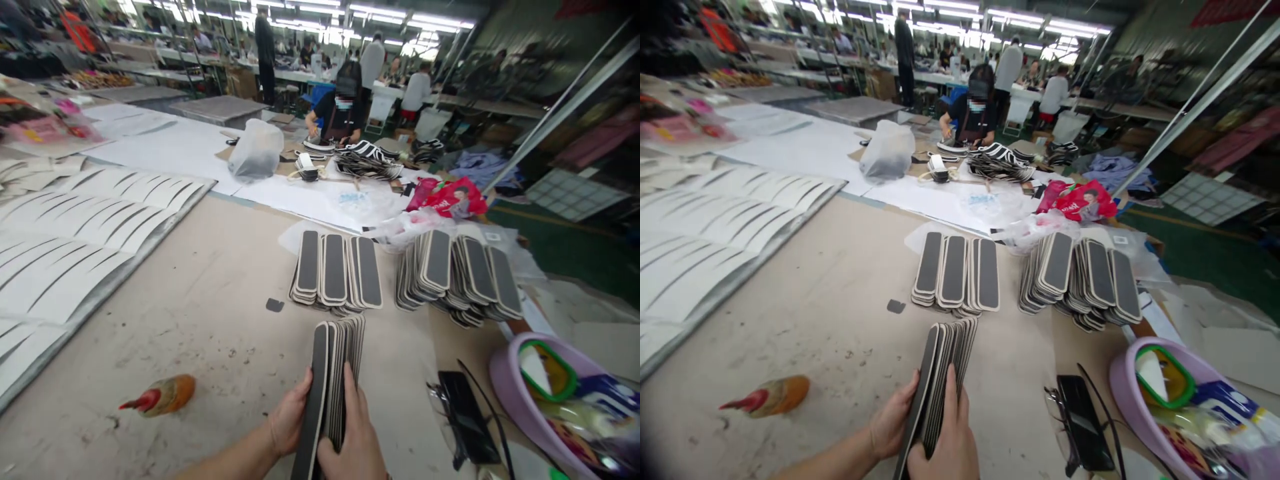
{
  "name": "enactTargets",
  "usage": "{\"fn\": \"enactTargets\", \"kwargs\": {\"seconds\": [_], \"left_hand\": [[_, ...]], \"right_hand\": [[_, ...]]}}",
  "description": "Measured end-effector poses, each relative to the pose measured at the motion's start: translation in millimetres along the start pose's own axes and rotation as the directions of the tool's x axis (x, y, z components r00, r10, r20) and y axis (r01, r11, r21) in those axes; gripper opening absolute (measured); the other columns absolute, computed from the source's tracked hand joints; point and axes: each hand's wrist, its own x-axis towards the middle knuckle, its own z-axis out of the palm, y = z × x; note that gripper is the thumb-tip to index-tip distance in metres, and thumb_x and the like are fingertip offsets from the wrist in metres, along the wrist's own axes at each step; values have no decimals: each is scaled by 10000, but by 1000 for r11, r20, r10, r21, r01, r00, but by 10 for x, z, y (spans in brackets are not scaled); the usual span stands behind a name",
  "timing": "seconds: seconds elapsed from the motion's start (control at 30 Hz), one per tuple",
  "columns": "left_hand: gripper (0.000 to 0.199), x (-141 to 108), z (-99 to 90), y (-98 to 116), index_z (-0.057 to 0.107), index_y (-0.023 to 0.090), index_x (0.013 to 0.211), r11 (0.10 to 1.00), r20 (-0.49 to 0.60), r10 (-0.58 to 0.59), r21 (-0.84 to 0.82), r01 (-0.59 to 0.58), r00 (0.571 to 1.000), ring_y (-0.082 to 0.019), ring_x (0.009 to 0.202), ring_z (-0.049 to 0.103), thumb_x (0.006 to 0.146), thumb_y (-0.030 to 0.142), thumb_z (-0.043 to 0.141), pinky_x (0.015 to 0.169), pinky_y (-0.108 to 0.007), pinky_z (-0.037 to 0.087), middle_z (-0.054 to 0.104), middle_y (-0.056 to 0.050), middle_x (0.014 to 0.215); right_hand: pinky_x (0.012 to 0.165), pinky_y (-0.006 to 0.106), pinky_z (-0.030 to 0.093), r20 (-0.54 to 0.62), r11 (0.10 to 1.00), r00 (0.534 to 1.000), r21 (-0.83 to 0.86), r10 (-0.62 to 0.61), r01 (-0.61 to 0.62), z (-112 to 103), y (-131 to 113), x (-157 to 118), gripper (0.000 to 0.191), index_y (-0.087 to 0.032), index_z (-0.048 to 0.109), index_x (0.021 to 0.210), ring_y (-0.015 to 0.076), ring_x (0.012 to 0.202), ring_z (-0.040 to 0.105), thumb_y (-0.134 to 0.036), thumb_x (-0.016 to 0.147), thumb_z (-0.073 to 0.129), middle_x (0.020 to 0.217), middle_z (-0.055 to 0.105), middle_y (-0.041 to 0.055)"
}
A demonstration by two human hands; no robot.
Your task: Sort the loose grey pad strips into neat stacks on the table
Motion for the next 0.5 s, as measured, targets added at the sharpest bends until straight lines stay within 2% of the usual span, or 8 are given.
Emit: {"fn": "enactTargets", "kwargs": {"seconds": [0.13,0.3,0.5], "left_hand": [[654,58,-43,-61,621,66,1118,998,20,-19,-59,20,1000,-267,1052,607,818,611,420,997,-364,376,696,-150,1003],[702,99,-64,-65,620,21,1101,996,-12,-58,-66,57,998,-280,1059,599,816,625,404,1002,-383,368,694,-178,984],[687,135,-84,-52,603,32,1124,999,-42,-9,47,11,999,-276,1035,615,813,617,425,963,-376,415,686,-174,1012]], "right_hand": [[1016,423,386,49,995,999,104,-9,4,-92,118,-11,924,-223,69,1454,266,1267,411,-50,629,448,1383,373,112],[1044,430,350,126,989,992,150,-6,-13,-173,203,23,866,-210,64,1453,255,1290,379,-149,717,517,1372,381,116],[992,410,417,-39,996,997,75,60,-57,82,415,37,826,-192,76,1450,265,1283,393,-156,737,489,1368,403,123]]}}
